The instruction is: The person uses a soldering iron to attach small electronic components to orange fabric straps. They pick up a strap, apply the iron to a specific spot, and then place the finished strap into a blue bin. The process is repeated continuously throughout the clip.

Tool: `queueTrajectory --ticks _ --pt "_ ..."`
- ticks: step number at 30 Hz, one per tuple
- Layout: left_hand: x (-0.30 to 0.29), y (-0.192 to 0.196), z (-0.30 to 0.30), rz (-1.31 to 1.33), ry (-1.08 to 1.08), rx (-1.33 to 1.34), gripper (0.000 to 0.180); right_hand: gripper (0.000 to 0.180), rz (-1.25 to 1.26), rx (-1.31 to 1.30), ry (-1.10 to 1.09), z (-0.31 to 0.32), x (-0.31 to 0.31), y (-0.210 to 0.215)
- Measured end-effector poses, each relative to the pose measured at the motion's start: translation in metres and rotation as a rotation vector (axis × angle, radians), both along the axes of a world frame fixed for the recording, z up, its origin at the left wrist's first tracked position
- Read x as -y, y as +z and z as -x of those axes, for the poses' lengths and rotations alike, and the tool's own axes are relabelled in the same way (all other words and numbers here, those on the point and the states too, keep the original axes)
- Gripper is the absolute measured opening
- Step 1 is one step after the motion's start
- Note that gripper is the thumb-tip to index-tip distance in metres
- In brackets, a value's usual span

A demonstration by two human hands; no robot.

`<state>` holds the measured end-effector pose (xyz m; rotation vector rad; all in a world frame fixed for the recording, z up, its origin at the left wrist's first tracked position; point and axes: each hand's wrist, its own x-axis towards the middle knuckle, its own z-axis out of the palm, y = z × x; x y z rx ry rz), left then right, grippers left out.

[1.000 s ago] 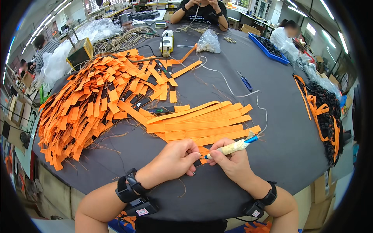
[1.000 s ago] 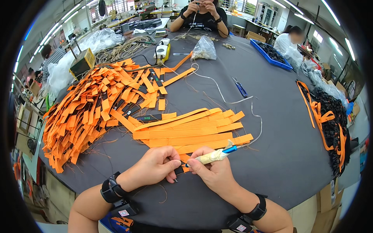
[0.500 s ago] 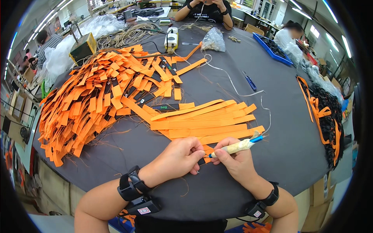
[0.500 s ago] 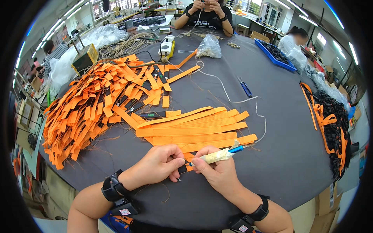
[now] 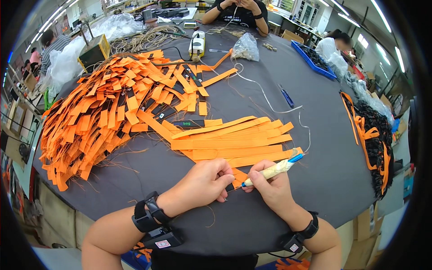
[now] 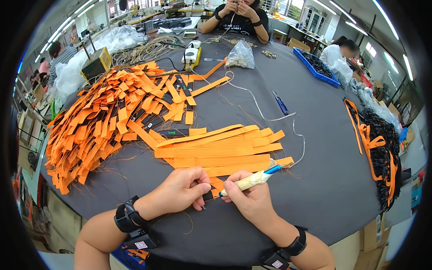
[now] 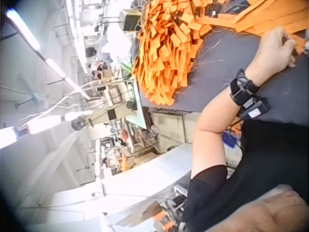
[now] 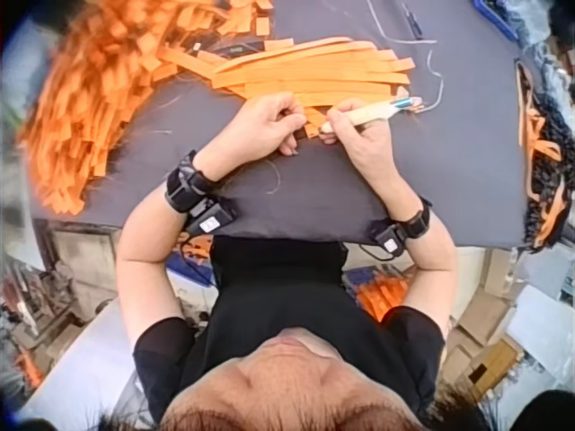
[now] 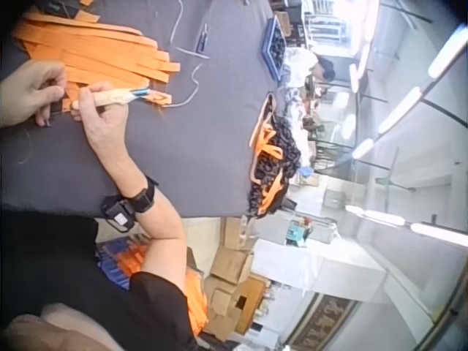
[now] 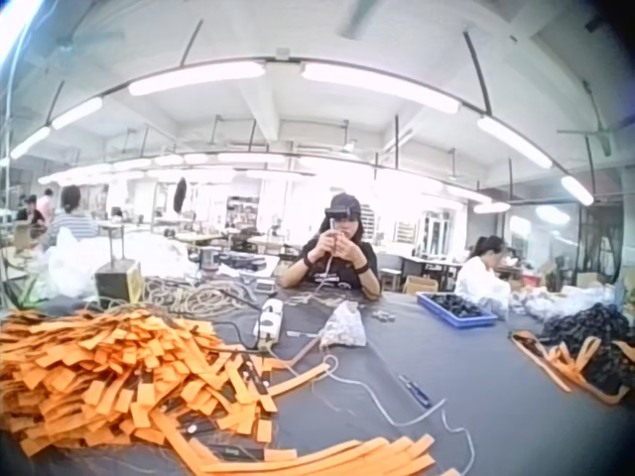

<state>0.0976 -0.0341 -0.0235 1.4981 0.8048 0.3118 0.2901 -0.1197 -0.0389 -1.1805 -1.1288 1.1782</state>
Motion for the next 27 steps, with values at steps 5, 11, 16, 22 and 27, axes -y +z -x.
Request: queueTrajectory --ticks 5,11,16,22,27 --pt "-0.001 0.001 0.000 0.010 0.000 -0.009 0.013 0.014 0.012 0.019 0.001 0.001 0.000 0.002" --pt "0.000 0.003 0.000 0.013 -0.001 -0.011 0.012 0.014 0.017 0.024 -0.002 0.001 0.000 0.001" --pt "-0.001 0.002 0.001 0.027 0.008 -0.002 0.012 0.014 0.024 0.010 -0.008 0.001 0.000 0.001" --pt "-0.008 0.017 0.011 -0.053 0.071 0.079 0.010 0.017 0.060 -0.059 -0.053 -0.003 -0.002 0.005" --pt "-0.061 0.042 0.079 -1.467 0.654 -0.289 0.034 0.021 -0.040 -0.349 -0.185 -0.029 -0.013 0.017"
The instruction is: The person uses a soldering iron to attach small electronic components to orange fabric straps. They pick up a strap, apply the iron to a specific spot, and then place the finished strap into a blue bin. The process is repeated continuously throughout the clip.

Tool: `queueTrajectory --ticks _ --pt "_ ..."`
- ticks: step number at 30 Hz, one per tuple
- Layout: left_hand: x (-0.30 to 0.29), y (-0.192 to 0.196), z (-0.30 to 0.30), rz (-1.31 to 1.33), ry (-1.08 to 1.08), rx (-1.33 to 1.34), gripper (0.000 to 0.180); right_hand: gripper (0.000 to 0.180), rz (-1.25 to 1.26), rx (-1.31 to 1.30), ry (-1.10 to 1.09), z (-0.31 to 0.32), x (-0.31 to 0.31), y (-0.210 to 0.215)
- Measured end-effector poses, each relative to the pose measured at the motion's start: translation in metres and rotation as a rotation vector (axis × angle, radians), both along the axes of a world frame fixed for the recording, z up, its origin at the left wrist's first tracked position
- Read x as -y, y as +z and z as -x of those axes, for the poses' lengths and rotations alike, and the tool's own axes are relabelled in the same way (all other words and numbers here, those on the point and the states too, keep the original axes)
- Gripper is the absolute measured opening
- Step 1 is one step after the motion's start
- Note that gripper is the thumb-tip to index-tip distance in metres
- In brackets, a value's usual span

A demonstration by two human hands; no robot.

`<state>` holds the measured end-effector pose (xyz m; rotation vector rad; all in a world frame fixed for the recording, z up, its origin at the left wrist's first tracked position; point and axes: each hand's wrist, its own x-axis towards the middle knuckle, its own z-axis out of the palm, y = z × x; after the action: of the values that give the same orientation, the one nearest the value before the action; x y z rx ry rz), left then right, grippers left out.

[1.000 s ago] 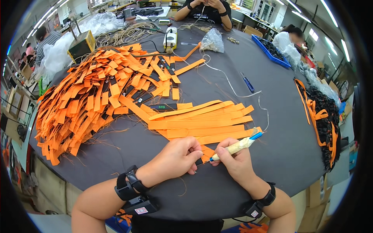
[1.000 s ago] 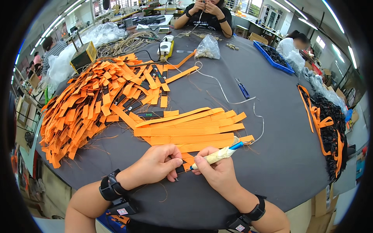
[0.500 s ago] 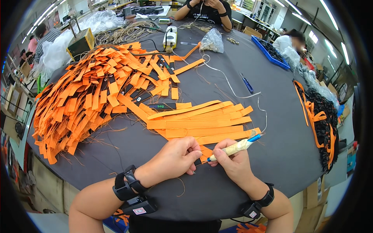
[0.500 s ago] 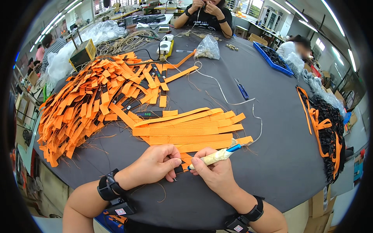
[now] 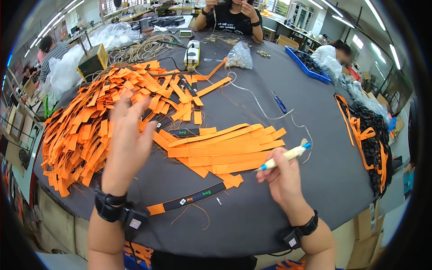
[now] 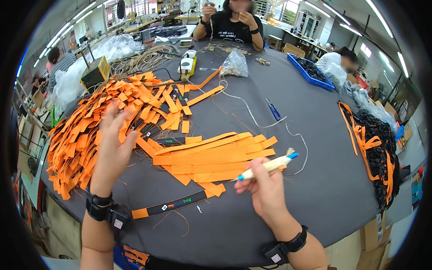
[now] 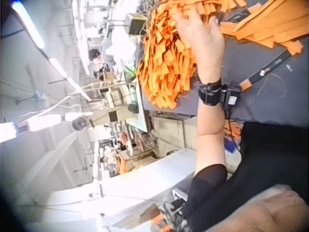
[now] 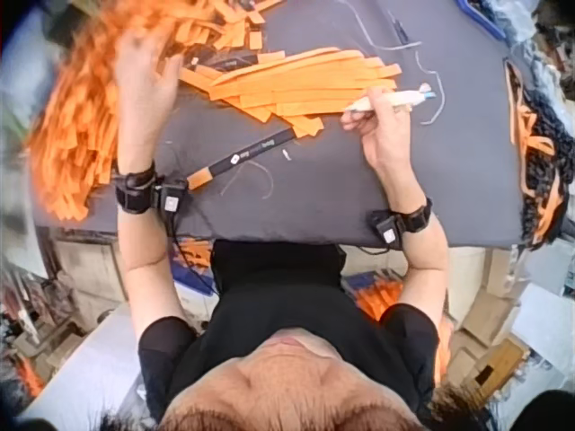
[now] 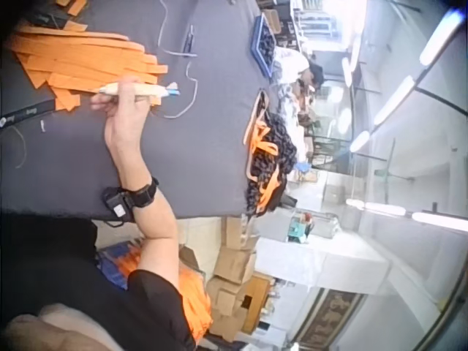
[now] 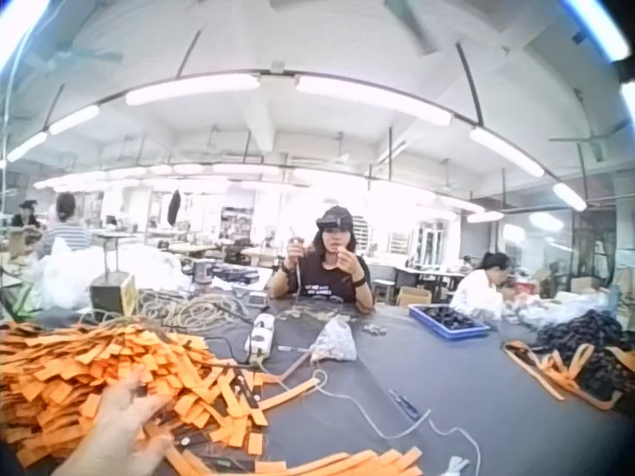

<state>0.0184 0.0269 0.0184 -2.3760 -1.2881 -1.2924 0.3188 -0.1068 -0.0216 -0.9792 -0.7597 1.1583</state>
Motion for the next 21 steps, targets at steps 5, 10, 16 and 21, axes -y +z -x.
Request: queueTrajectory --ticks 5,10,16,21 --pt "0.056 0.028 0.009 0.493 -0.281 -0.432 0.038 0.025 -0.081 -0.055 -0.169 -0.021 -0.005 0.011" --pt "0.100 0.012 0.014 0.593 -0.227 -0.651 0.031 0.024 -0.115 -0.069 -0.240 -0.034 0.000 0.022" --pt "0.099 0.002 0.032 0.707 -0.344 -0.420 0.023 0.025 -0.135 -0.224 -0.274 -0.040 0.006 0.046" --pt "0.108 0.048 0.034 0.514 -0.170 -0.405 0.018 0.026 -0.291 -0.311 -0.325 -0.062 0.022 0.073"
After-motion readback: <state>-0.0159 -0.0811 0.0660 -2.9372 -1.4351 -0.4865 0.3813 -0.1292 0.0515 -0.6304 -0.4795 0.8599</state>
